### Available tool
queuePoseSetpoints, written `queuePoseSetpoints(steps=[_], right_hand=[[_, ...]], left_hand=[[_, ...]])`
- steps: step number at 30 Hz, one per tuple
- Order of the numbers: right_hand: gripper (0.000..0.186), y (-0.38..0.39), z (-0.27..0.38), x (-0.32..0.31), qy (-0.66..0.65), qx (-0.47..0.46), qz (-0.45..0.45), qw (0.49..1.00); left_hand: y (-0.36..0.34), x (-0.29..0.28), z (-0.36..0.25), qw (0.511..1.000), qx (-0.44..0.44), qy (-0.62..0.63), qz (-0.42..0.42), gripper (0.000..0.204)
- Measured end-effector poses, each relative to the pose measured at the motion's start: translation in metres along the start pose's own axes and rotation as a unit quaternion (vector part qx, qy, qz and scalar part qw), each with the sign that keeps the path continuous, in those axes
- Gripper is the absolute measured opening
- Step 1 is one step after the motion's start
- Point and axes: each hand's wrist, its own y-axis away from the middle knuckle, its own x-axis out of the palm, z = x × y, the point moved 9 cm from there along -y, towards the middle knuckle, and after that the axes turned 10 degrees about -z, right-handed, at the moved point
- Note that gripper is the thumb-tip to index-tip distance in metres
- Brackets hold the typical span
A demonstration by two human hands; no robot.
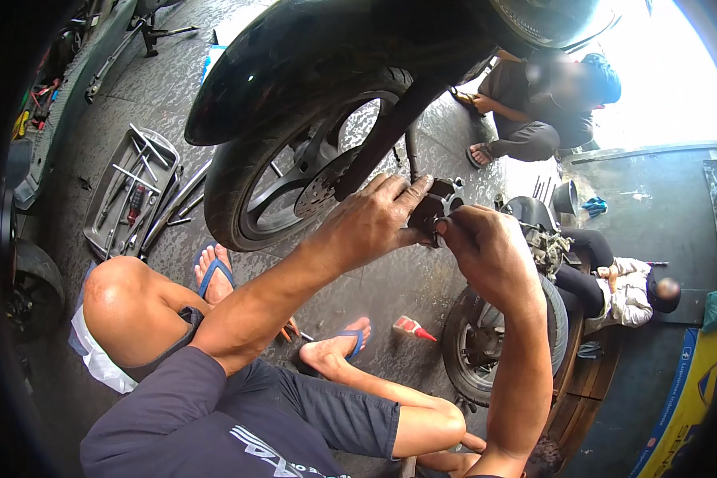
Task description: The person removes a brake caliper from a motorcycle, cleans the components by hand, and then reattaches the caliper to the fork using a T-handle wrench.
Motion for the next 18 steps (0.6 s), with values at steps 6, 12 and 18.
queuePoseSetpoints(steps=[6,12,18], right_hand=[[0.031,0.003,-0.031,0.02,-0.07,0.136,0.053,0.987],[0.033,0.015,-0.061,0.024,-0.26,0.2,-0.004,0.945],[0.033,0.033,-0.09,0.046,-0.474,0.241,-0.054,0.845]], left_hand=[[0.001,0.004,0.0,1.0,0.006,-0.009,0.006,0.078],[0.001,-0.001,-0.004,0.999,0.004,0.037,-0.024,0.084],[0.005,0.007,-0.001,0.999,0.01,0.03,-0.006,0.083]])
